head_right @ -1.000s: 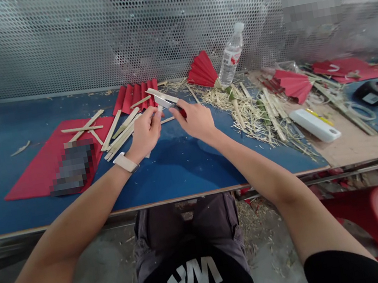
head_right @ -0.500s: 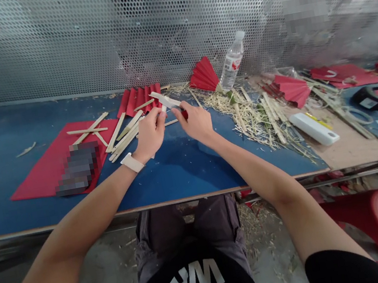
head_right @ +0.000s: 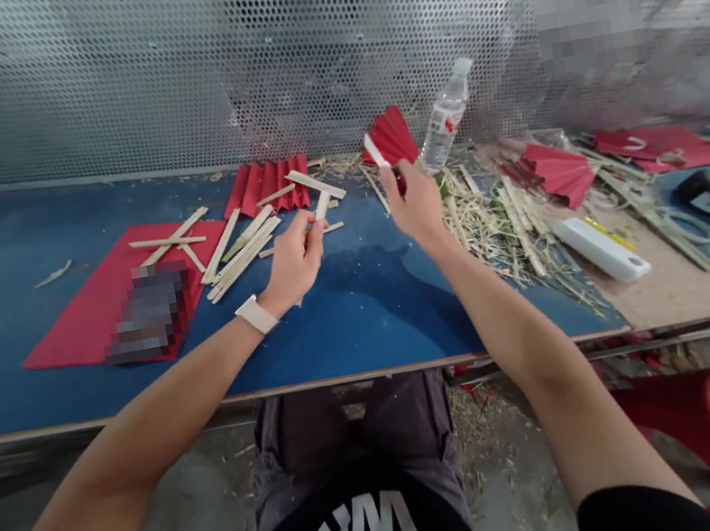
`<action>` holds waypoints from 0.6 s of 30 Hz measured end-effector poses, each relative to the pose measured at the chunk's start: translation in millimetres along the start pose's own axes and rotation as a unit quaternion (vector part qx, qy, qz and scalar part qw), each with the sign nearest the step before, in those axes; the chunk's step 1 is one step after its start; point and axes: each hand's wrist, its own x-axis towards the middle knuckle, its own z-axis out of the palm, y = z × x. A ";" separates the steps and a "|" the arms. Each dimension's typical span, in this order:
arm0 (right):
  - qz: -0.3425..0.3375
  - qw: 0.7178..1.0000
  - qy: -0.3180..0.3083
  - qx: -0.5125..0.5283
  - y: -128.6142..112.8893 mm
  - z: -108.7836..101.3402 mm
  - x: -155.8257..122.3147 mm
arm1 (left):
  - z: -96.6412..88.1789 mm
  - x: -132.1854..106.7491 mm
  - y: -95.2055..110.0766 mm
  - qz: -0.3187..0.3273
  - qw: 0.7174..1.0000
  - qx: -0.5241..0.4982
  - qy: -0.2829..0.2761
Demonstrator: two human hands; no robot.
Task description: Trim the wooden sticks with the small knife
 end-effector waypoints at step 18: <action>-0.125 0.983 -0.108 -0.082 -54.0 -3.7 -24.3 | -9.9 1.9 -9.9 0.009 0.997 0.073 0.031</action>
